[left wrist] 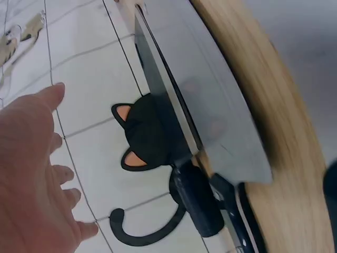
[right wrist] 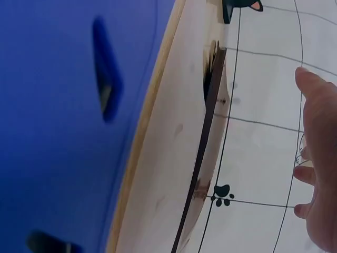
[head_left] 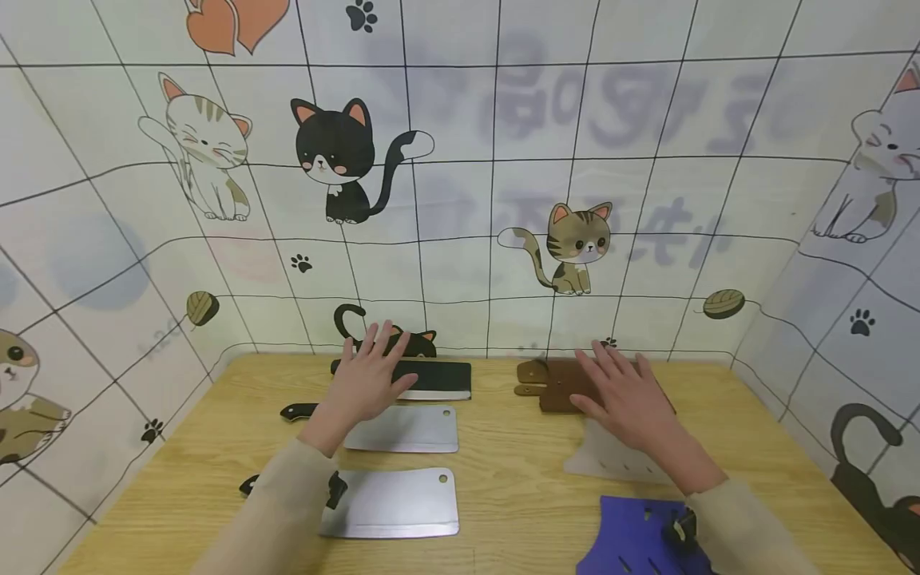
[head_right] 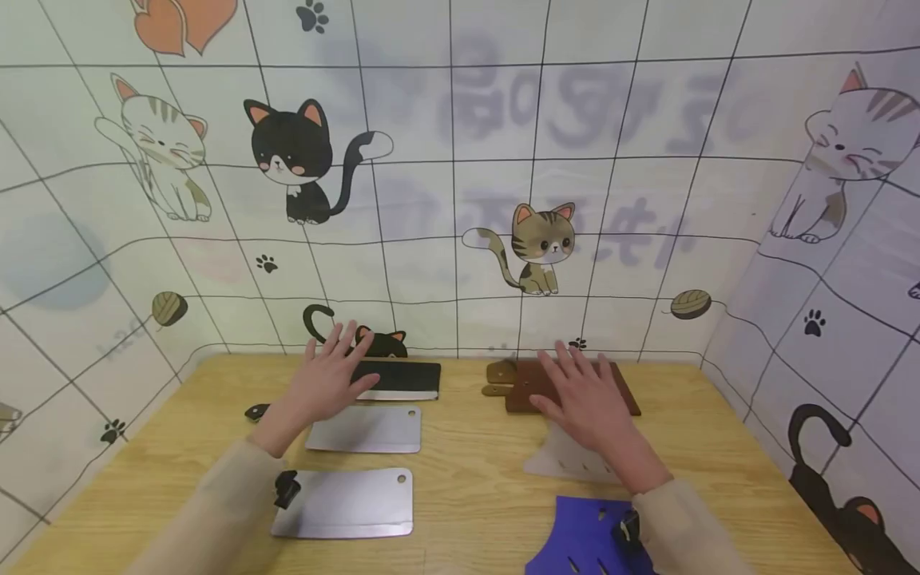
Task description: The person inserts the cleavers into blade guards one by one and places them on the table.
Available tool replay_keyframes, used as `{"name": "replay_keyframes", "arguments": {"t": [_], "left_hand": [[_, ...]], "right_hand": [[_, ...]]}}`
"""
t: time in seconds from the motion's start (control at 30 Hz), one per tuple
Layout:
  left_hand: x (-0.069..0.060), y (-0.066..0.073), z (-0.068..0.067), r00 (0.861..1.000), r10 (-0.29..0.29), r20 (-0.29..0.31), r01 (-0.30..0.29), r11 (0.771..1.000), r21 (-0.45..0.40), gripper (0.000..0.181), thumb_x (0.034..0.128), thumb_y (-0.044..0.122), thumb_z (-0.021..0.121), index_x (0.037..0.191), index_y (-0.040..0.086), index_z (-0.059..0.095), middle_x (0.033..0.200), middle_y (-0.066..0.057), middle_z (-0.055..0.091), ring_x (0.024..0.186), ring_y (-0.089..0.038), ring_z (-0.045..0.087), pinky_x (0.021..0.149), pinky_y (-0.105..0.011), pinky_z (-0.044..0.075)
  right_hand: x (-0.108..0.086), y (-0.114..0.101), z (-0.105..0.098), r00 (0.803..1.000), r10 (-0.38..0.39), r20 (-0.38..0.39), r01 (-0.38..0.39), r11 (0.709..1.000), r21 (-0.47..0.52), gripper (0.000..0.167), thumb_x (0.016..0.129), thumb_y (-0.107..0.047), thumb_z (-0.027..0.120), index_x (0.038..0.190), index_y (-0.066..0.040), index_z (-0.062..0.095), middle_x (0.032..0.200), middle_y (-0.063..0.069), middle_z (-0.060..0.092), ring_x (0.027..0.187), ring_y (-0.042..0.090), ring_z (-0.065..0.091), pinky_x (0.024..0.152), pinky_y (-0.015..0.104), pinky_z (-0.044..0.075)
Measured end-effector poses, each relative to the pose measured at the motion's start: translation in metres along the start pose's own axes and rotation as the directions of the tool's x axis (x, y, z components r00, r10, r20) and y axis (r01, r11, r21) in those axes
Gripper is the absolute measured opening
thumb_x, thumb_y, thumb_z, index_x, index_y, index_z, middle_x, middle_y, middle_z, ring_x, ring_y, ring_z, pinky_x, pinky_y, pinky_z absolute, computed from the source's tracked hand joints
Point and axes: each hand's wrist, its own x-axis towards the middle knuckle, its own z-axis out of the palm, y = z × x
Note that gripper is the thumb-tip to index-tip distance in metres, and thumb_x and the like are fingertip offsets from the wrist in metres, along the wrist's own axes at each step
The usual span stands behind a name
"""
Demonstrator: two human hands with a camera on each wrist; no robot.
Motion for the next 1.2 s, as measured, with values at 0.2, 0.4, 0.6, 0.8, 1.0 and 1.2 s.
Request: {"name": "replay_keyframes", "arguments": {"t": [0.2, 0.4, 0.6, 0.8, 1.0, 1.2], "left_hand": [[0.003, -0.021, 0.006, 1.0, 0.018, 0.02, -0.016, 0.994, -0.111, 0.076, 0.1048, 0.047, 0.054, 0.163, 0.009, 0.025, 0.167, -0.024, 0.016, 0.152, -0.045, 0.016, 0.112, -0.072, 0.017], [0.004, -0.04, 0.013, 0.996, -0.043, 0.084, 0.06, 0.974, -0.217, 0.078, 0.1042, 0.045, 0.056, 0.164, 0.008, 0.023, 0.166, -0.025, 0.018, 0.149, -0.052, 0.017, 0.105, -0.082, 0.015], [0.009, -0.063, 0.027, 0.996, -0.054, 0.072, 0.075, 0.941, -0.331, 0.079, 0.1024, 0.038, 0.062, 0.161, 0.001, 0.024, 0.162, -0.031, 0.024, 0.146, -0.054, 0.022, 0.106, -0.079, 0.02], [0.011, -0.086, 0.029, 0.997, -0.031, 0.065, 0.055, 0.908, -0.415, 0.077, 0.1016, 0.029, 0.065, 0.157, -0.008, 0.027, 0.158, -0.037, 0.025, 0.141, -0.058, 0.028, 0.111, -0.068, 0.027], [0.011, -0.103, 0.031, 0.991, -0.069, 0.119, 0.121, 0.85, -0.512, 0.079, 0.1029, 0.035, 0.062, 0.158, -0.009, 0.025, 0.158, -0.037, 0.025, 0.143, -0.056, 0.025, 0.113, -0.066, 0.025], [0.014, -0.111, 0.039, 0.978, -0.109, 0.178, 0.196, 0.775, -0.601, 0.083, 0.1029, 0.039, 0.062, 0.159, -0.006, 0.022, 0.158, -0.036, 0.026, 0.142, -0.056, 0.028, 0.111, -0.066, 0.028]], "right_hand": [[0.004, 0.018, 0.009, 1.0, 0.021, 0.01, -0.022, 0.996, 0.087, 0.081, 0.099, -0.053, 0.062, 0.158, -0.005, 0.035, 0.159, 0.028, 0.034, 0.14, 0.049, 0.038, 0.109, 0.071, 0.023], [0.01, 0.035, 0.016, 0.993, 0.077, 0.087, -0.107, 0.901, 0.42, 0.09, 0.096, -0.05, 0.069, 0.161, -0.002, 0.028, 0.161, 0.03, 0.028, 0.143, 0.054, 0.029, 0.109, 0.07, 0.024], [0.018, 0.046, 0.022, 0.972, 0.123, 0.199, -0.217, 0.789, 0.574, 0.1, 0.092, -0.047, 0.076, 0.162, -0.002, 0.021, 0.163, 0.029, 0.024, 0.143, 0.053, 0.027, 0.109, 0.07, 0.028], [0.023, 0.063, 0.031, 0.947, 0.181, 0.266, -0.307, 0.757, 0.577, 0.106, 0.089, -0.05, 0.077, 0.163, -0.003, 0.019, 0.161, 0.032, 0.024, 0.143, 0.056, 0.027, 0.106, 0.071, 0.031], [0.023, 0.077, 0.039, 0.925, 0.259, 0.279, -0.376, 0.734, 0.565, 0.104, 0.088, -0.052, 0.077, 0.162, -0.002, 0.022, 0.154, 0.037, 0.034, 0.138, 0.055, 0.037, 0.102, 0.069, 0.037], [0.022, 0.088, 0.045, 0.934, 0.215, 0.285, -0.344, 0.76, 0.552, 0.108, 0.082, -0.045, 0.084, 0.159, 0.004, 0.025, 0.158, 0.037, 0.024, 0.142, 0.058, 0.025, 0.107, 0.072, 0.028]]}}
